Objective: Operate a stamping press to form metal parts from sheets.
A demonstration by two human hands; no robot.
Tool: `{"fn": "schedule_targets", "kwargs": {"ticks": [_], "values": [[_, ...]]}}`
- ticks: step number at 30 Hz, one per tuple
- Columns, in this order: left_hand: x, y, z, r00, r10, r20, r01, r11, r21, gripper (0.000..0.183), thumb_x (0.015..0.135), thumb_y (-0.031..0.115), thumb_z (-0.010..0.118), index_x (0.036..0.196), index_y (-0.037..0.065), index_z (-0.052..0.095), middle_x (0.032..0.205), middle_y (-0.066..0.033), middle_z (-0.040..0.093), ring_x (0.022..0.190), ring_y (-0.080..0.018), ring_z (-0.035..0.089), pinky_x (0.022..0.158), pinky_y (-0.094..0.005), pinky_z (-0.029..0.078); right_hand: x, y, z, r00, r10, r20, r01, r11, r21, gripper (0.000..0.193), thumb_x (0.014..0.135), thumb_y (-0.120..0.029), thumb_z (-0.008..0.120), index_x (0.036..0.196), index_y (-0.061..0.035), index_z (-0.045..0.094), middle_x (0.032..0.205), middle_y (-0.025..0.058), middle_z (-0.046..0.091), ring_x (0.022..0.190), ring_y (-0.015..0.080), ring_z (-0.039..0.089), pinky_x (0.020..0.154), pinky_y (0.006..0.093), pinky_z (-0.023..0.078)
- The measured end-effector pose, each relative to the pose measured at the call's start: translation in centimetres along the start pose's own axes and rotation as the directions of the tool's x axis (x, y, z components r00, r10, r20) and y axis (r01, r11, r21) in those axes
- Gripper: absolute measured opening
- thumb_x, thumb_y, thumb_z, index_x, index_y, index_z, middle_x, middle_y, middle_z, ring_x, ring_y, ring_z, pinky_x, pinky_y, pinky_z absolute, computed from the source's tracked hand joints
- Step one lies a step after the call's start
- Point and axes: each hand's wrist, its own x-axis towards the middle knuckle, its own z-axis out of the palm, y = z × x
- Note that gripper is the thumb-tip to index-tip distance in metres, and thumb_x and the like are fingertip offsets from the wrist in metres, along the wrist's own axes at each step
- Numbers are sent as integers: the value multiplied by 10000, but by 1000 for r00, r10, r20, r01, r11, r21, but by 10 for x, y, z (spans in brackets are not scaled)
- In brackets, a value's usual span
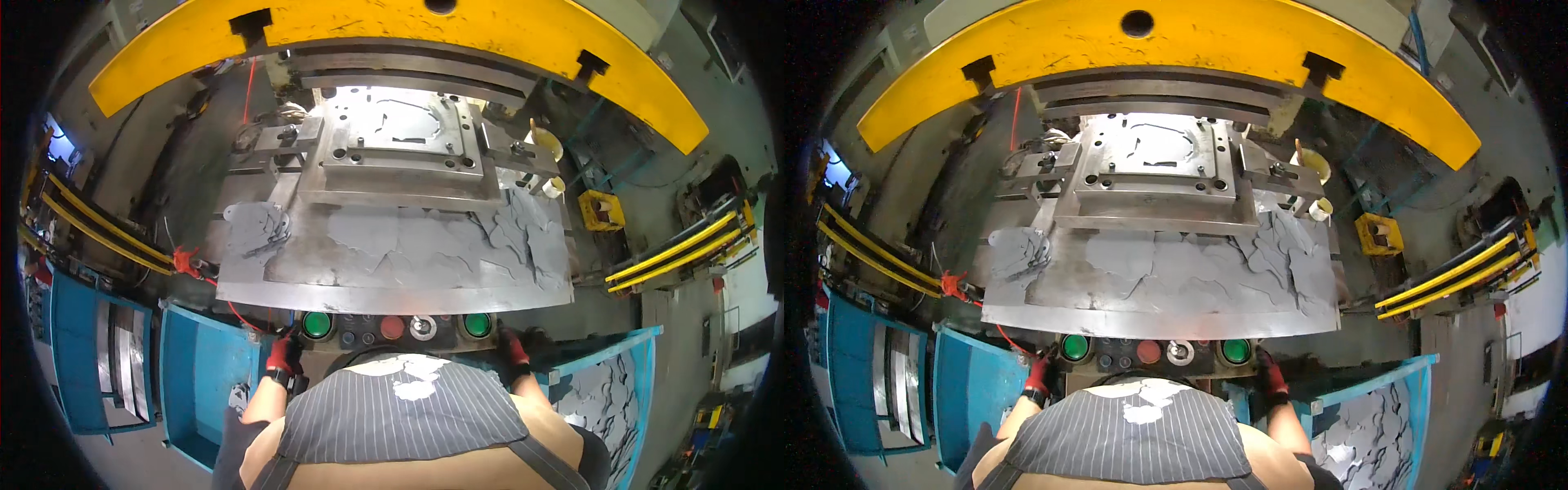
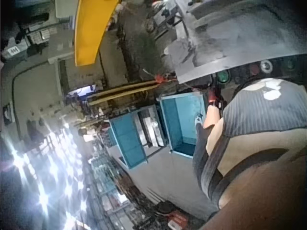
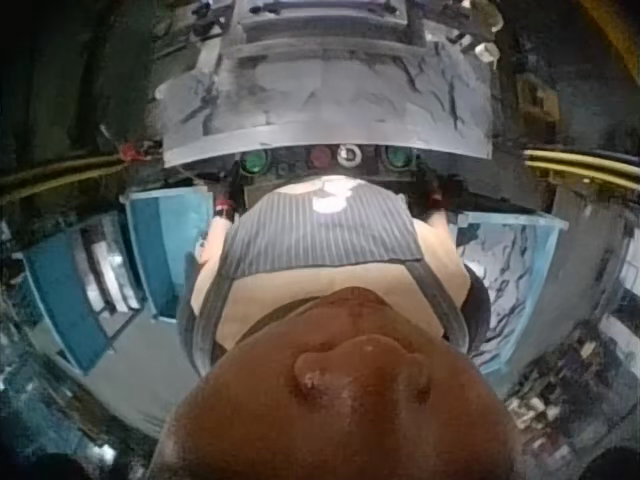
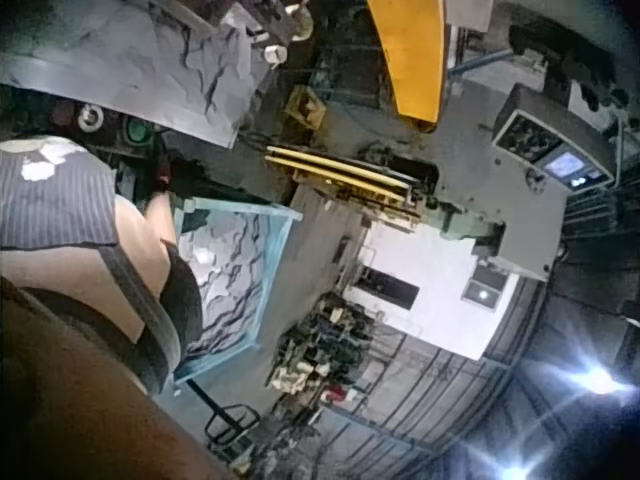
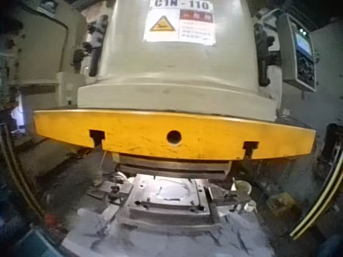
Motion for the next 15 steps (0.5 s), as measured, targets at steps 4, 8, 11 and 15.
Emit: {"fn": "schedule_targets", "kwargs": {"ticks": [4,8,11,15], "values": [[46,8,11,952,-211,220,200,977,73,140,706,152,658,793,73,582,634,-41,564,504,-154,523,436,-285,421,28,-45,9,934,151,325,-92,977,-191,290,771,-216,574,1017,-62,570,887,42,592,859,197,535,752,334,428],[65,-9,6,710,512,484,-699,429,571,232,639,160,726,797,57,591,588,-40,545,458,-151,505,378,-289,380,27,-72,21,874,404,271,-476,825,306,285,724,-189,584,974,-53,567,904,93,571,775,222,538,691,354,441],[63,9,25,980,-157,126,89,900,426,214,635,162,730,761,43,604,633,-59,563,472,-143,505,386,-281,382,23,-80,25,846,477,240,-528,683,505,274,687,-137,616,942,-52,565,845,71,569,753,200,540,658,349,452],[48,23,35,975,41,218,-209,496,843,426,680,301,687,973,12,580,880,-92,624,795,-199,570,707,-326,452,13,-119,24,821,520,236,-567,688,453,277,701,-143,602,957,-47,556,830,74,575,745,208,548,652,364,455]]}}
